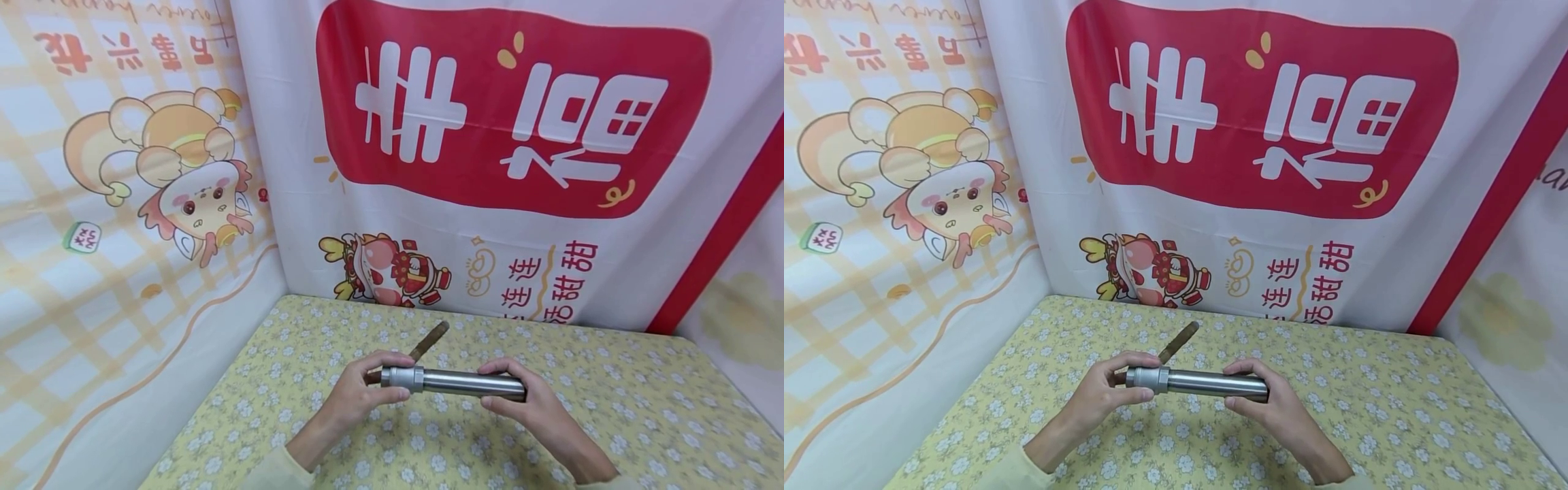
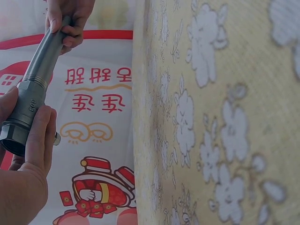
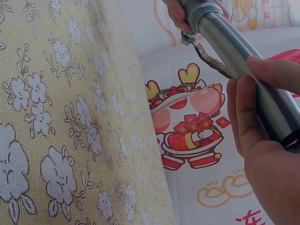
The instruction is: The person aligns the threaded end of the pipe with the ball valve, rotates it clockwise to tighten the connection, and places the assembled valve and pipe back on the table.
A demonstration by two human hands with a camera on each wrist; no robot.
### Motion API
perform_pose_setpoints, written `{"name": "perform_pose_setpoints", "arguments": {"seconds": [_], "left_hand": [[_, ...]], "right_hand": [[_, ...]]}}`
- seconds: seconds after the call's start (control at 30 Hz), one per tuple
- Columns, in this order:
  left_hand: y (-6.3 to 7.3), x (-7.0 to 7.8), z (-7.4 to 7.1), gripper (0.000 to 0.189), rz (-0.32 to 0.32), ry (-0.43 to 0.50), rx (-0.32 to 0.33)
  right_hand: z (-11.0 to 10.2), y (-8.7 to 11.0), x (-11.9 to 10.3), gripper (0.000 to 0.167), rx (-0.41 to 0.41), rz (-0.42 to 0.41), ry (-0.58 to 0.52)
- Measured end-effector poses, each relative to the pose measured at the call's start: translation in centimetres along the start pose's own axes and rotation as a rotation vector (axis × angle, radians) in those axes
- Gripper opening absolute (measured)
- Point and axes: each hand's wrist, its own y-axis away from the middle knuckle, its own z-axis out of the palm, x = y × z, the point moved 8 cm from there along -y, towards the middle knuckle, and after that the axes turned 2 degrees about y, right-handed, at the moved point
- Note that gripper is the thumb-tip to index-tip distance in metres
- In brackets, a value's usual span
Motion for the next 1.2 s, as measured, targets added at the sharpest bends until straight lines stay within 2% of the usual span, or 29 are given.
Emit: {"name": "perform_pose_setpoints", "arguments": {"seconds": [0.5,0.9,1.2], "left_hand": [[-0.02,0.06,0.04,0.043,0.004,-0.004,0.000],[-0.02,0.10,0.08,0.042,0.018,-0.010,0.000],[-0.02,0.05,0.11,0.043,0.015,-0.009,0.002]], "right_hand": [[-0.33,-0.14,0.29,0.055,0.063,0.069,-0.002],[-0.39,-0.21,0.50,0.048,0.089,0.086,-0.013],[-0.07,-0.22,0.51,0.051,0.057,0.077,-0.013]]}}
